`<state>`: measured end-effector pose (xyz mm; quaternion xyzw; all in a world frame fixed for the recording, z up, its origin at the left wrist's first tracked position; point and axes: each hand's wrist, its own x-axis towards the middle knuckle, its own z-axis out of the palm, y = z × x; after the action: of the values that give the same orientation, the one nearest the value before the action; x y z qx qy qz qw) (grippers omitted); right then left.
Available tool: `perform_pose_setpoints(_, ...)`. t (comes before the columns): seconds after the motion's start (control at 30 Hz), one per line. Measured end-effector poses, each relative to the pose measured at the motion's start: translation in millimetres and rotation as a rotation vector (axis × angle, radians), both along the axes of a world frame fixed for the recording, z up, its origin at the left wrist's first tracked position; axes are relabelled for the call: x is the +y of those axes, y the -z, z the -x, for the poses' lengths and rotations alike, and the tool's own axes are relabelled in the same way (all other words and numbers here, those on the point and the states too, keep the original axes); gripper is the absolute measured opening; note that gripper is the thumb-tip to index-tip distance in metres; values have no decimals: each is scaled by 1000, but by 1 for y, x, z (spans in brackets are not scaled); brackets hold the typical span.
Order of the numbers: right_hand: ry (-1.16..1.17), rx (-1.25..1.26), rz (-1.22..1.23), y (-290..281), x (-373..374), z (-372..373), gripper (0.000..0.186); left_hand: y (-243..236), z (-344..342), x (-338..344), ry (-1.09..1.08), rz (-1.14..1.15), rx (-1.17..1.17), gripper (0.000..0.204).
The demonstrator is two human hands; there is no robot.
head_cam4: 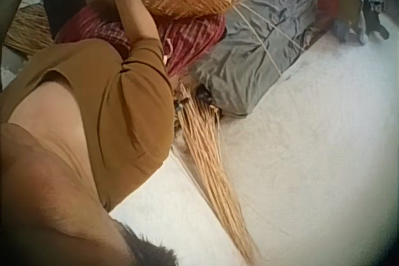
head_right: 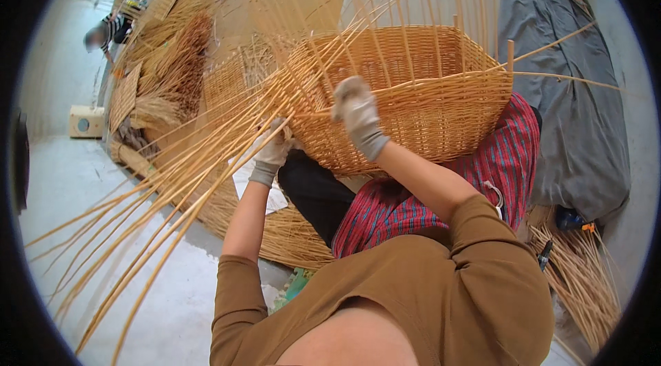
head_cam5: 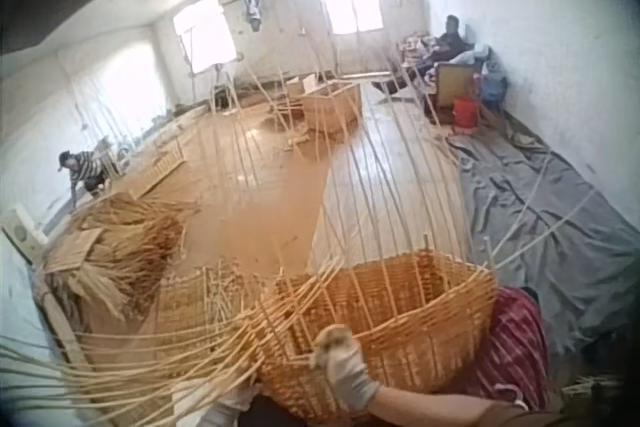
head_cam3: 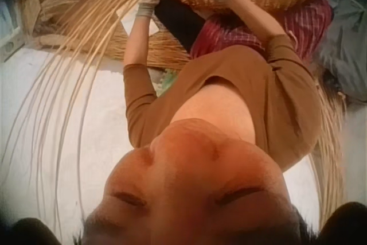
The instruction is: Weaving a large wicker basket while sitting on the floor.
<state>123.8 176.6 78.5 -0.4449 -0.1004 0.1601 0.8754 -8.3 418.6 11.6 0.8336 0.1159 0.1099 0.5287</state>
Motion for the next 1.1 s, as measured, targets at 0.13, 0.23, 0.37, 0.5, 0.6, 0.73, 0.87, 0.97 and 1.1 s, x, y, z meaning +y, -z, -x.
perform_pose_setpoints(0.13,215,212,-152,12,-34,-5,13,-44,-9,-29,15,-613,-24,54)
perform_pose_setpoints(0.23,331,265,149,15,-64,-15,5,-49,1,-70,-37,-642,-93,42)
perform_pose_setpoints(0.37,155,301,176,19,-77,-12,7,-100,-62,-120,-243,323,228,47)
perform_pose_setpoints(0.5,132,-34,452,-16,-39,-35,11,-89,-86,-99,-63,204,557,30)
perform_pose_setpoints(0.6,281,-872,918,-57,41,-95,33,-75,-96,-114,-156,285,407,23)
perform_pose_setpoints(0.73,-96,-383,937,-34,21,-127,41,-82,-100,-117,-281,431,435,24)
perform_pose_setpoints(0.87,109,-234,-54,51,-111,-39,19,-78,-103,-112,-242,583,437,24)
perform_pose_setpoints(0.97,121,30,287,-8,-104,-34,19,-97,-100,-116,-263,634,414,25)
perform_pose_setpoints(1.1,125,-309,-12,10,-75,-11,16,-90,-132,-118,-432,-153,382,47)
